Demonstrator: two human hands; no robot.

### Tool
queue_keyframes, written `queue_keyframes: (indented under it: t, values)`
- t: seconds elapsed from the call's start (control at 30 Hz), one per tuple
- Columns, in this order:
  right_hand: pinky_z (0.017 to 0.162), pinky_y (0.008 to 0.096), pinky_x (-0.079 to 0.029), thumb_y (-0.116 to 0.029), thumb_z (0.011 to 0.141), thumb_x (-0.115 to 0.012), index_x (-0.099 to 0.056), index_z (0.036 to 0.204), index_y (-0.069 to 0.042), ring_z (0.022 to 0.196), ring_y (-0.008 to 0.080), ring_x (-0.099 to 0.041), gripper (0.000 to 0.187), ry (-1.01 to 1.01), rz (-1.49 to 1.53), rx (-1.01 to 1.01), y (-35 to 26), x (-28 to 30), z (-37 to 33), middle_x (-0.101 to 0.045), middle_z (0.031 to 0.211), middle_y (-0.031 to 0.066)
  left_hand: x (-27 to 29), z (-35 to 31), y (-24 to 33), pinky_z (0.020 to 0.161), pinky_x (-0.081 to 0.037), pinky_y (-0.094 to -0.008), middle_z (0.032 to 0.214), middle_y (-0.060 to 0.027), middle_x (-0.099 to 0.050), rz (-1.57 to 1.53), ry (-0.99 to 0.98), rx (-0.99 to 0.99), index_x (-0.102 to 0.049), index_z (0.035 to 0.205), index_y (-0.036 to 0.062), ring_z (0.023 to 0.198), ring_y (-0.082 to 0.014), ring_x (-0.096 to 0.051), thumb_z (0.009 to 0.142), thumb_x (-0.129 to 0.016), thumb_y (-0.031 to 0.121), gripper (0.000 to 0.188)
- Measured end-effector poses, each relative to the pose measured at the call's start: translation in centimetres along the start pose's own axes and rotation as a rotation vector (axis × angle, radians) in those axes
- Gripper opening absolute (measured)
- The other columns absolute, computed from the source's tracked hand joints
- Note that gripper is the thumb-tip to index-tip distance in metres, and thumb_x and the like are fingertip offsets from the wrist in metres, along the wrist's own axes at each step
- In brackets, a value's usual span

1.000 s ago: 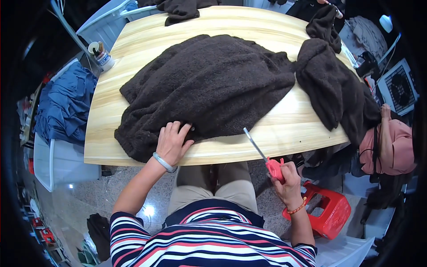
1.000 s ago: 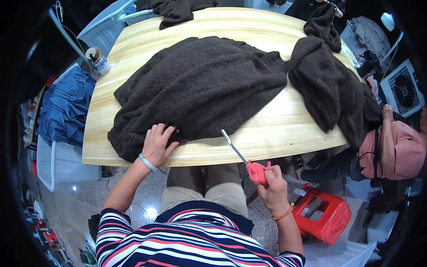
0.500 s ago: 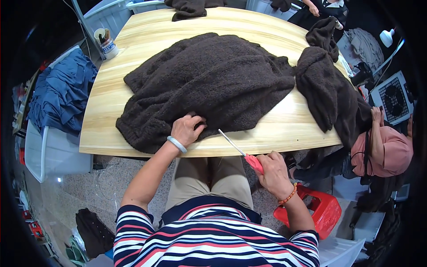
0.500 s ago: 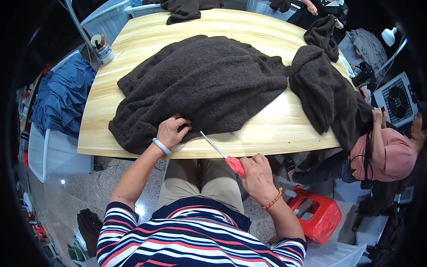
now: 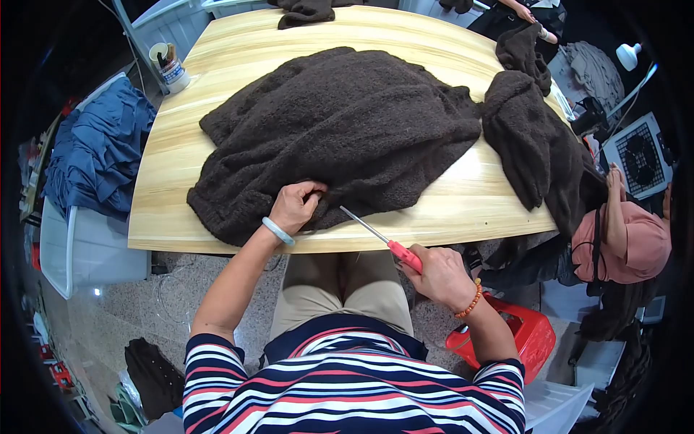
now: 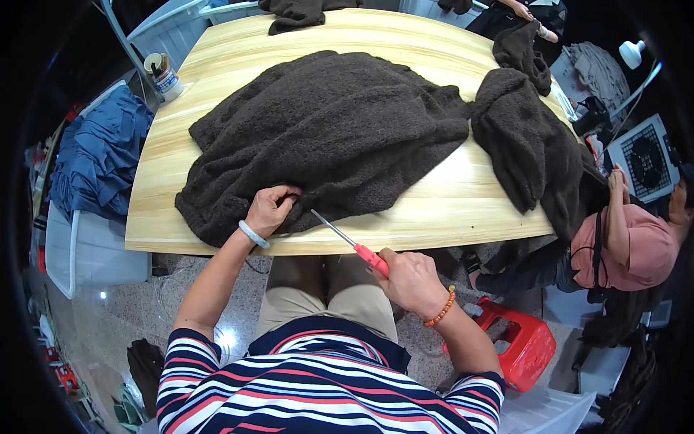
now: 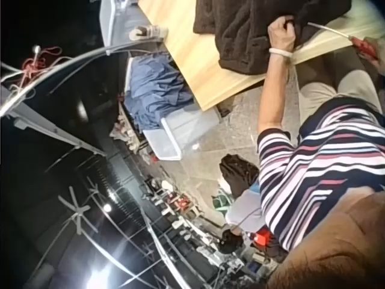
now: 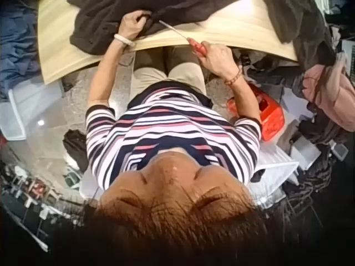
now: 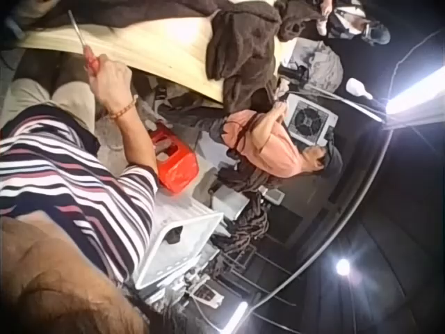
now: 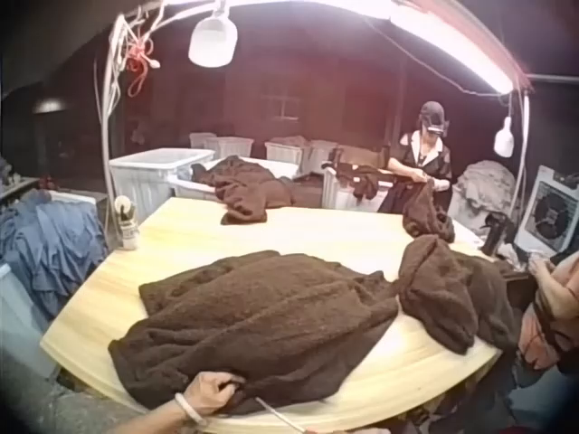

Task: Trimming loose threads from a brown fleece garment using scissors.

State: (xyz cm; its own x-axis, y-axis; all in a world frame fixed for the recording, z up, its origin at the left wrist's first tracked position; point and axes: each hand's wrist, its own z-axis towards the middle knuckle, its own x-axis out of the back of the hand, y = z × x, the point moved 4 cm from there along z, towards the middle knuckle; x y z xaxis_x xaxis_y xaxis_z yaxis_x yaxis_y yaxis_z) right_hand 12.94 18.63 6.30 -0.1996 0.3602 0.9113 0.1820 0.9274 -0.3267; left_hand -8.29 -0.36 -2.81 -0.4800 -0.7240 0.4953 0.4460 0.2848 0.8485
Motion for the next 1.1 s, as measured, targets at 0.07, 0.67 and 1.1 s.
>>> queue_keyframes:
  t: [0.07, 0.67, 1.1]
  values:
    - [0.064, 0.0471, -0.052, -0.031, 0.090, -0.062, -0.064, 0.092, -0.006, 0.066, 0.0375, -0.066, 0.026, -0.012, 0.000, 0.023, 0.0, -0.1, -0.4, -0.064, 0.065, 0.0189, -0.3, 0.0, 0.3, 0.074, -0.052, -0.0291, 0.088, -0.0155, -0.071, 0.014, 0.010, -0.016, -0.070, 0.100, -0.0015, 0.080, -0.0188, -0.069, 0.086, -0.060, 0.004, 0.018]
    - [0.067, 0.0438, -0.049, -0.022, 0.085, -0.069, -0.063, 0.092, -0.005, 0.074, 0.0331, -0.062, 0.019, 0.091, 0.120, 0.183, -0.9, -0.8, -0.1, -0.062, 0.074, 0.0157, 4.1, -6.8, 3.9, 0.081, -0.042, -0.0385, 0.095, -0.0061, -0.059, 0.645, 0.103, -0.300, -0.068, 0.103, 0.0088, 0.093, -0.0252, -0.056, 0.072, -0.076, 0.011, 0.032]
    - [0.065, 0.0460, -0.050, -0.028, 0.087, -0.065, -0.064, 0.094, -0.006, 0.068, 0.0361, -0.065, 0.023, -0.107, 0.015, 0.138, -3.9, -1.6, 1.0, -0.063, 0.067, 0.0169, 4.1, -6.6, 0.9, 0.072, -0.048, -0.0383, 0.081, -0.0072, -0.060, 0.267, 0.154, -0.174, -0.067, 0.082, 0.0045, 0.080, -0.0271, -0.059, 0.073, -0.073, 0.005, 0.011]
